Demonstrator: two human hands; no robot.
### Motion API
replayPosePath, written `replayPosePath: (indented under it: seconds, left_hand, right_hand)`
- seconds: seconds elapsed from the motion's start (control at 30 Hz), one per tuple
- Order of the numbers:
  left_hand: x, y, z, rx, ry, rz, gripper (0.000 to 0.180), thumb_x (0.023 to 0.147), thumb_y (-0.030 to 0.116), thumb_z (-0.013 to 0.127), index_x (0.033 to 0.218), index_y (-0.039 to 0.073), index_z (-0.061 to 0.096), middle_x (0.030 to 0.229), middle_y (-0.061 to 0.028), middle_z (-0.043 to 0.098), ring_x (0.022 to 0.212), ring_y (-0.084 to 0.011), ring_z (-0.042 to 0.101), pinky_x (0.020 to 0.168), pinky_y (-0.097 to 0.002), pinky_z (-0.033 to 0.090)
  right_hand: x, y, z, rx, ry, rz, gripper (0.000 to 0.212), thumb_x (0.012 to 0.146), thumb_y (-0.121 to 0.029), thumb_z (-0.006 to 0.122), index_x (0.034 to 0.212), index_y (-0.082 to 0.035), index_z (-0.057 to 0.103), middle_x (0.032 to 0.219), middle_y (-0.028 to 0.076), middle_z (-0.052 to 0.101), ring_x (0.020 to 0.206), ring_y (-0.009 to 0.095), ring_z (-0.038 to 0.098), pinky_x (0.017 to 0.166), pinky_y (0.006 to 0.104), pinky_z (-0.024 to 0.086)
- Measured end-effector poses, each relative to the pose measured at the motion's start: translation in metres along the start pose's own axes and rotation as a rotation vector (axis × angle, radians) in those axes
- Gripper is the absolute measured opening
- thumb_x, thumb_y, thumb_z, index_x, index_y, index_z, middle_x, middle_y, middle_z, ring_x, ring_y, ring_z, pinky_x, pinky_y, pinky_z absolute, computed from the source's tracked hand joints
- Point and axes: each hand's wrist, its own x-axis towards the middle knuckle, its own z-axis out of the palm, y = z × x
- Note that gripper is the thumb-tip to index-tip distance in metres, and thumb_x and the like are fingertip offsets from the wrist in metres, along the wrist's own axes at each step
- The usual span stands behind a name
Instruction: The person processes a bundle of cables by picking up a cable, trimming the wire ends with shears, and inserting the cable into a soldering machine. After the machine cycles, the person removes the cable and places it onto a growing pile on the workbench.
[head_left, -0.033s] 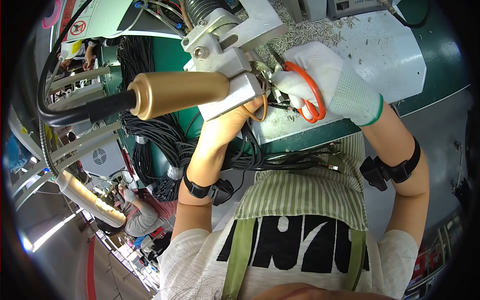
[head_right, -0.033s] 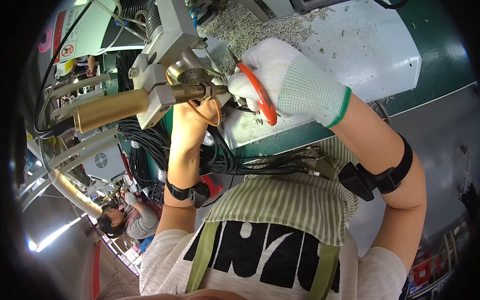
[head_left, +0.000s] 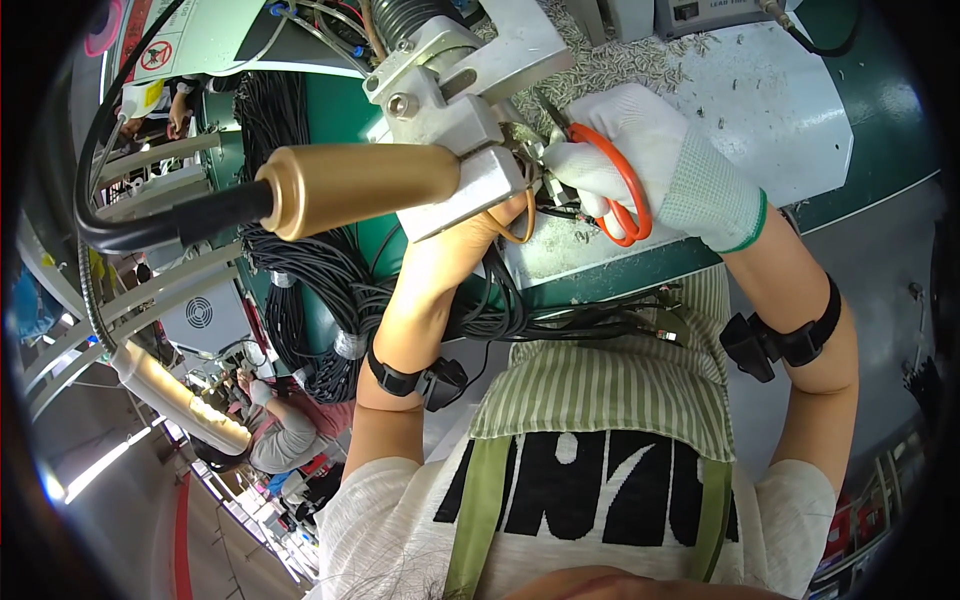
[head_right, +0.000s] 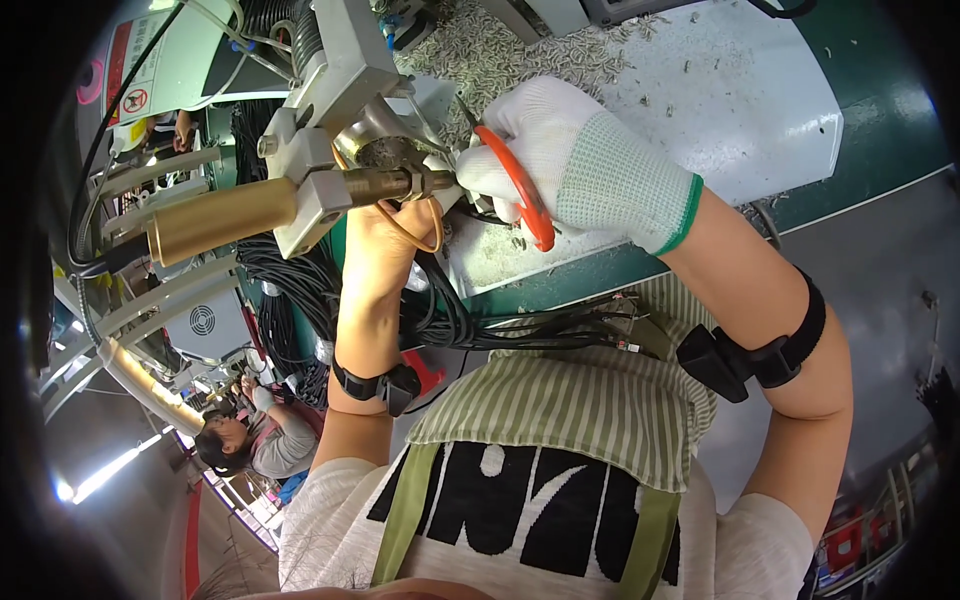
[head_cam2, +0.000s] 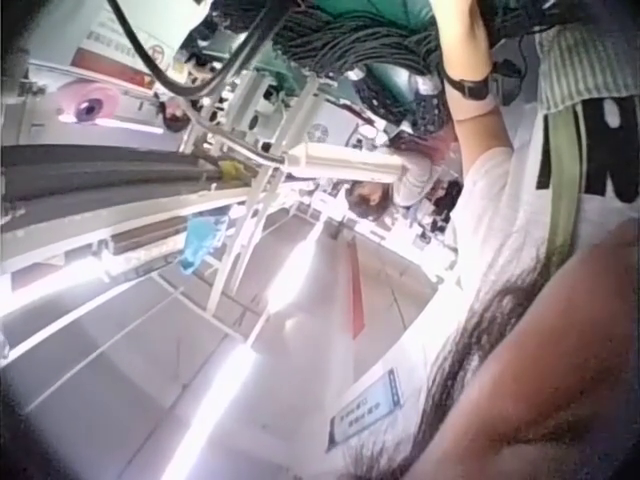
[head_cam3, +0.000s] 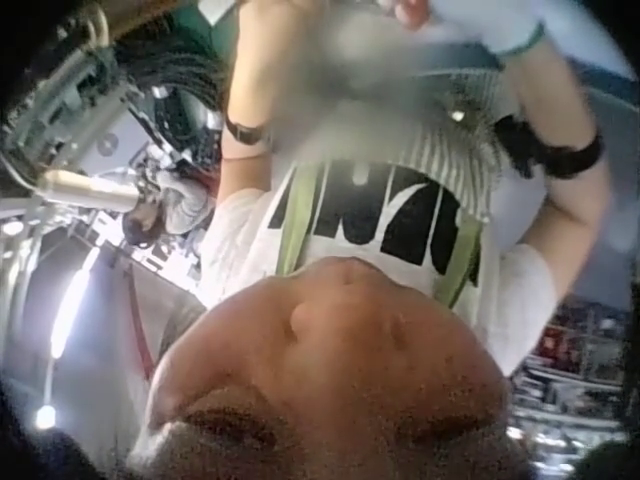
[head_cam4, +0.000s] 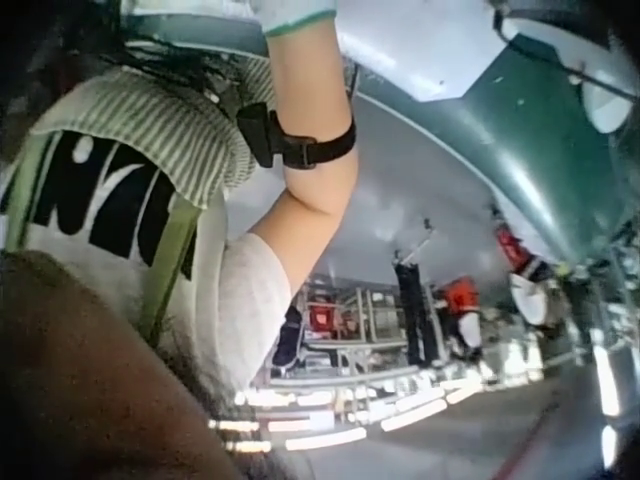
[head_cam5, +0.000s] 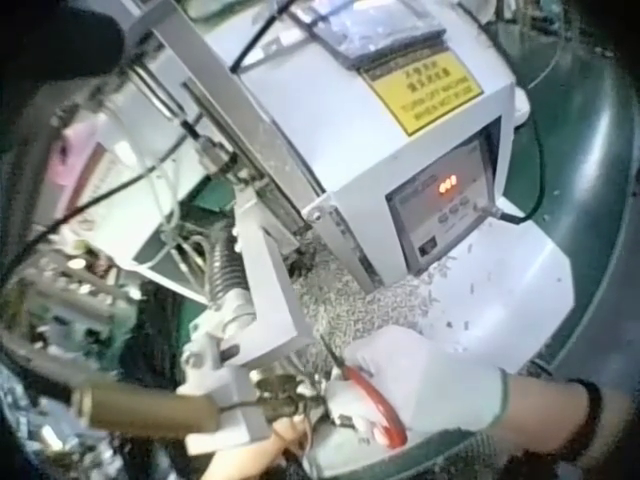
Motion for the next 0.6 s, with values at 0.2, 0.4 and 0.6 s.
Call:
replayPosePath:
  seconds: [0.2, 0.4, 0.6]
  left_hand:
    - [0.004, 0.006, -0.003, -0.035, 0.007, -0.052, 0.015, 0.078, 0.012, 0.067, 0.088, 0.002, 0.06, 0.081, -0.0027, 0.061, 0.071, -0.0156, 0.057, 0.064, -0.0303, 0.048]
    - [-0.009, 0.007, -0.004, -0.186, -0.168, -0.206, 0.011, 0.088, 0.009, 0.05, 0.089, 0.0, 0.057, 0.072, -0.0036, 0.059, 0.066, -0.0133, 0.055, 0.061, -0.028, 0.047]
    - [-0.075, 0.012, -0.011, -0.525, 0.011, -0.031, 0.017, 0.096, 0.016, 0.045, 0.101, 0.001, 0.053, 0.073, -0.0038, 0.057, 0.065, -0.0111, 0.055, 0.061, -0.0265, 0.046]
  right_hand:
    - [0.008, 0.009, -0.001, -0.336, -0.014, -0.302, 0.028, 0.083, -0.026, 0.063, 0.075, 0.0, 0.06, 0.055, 0.006, 0.056, 0.049, 0.013, 0.057, 0.046, 0.0256, 0.044]
    - [-0.009, 0.006, 0.02, 0.013, 0.19, -0.129, 0.018, 0.088, -0.016, 0.055, 0.075, -0.003, 0.054, 0.055, 0.004, 0.051, 0.044, 0.012, 0.052, 0.041, 0.0266, 0.039]
    - [-0.093, -0.011, 0.015, -0.587, 0.356, -0.107, 0.016, 0.093, -0.009, 0.049, 0.081, -0.003, 0.057, 0.054, 0.002, 0.048, 0.039, 0.008, 0.042, 0.039, 0.0238, 0.031]
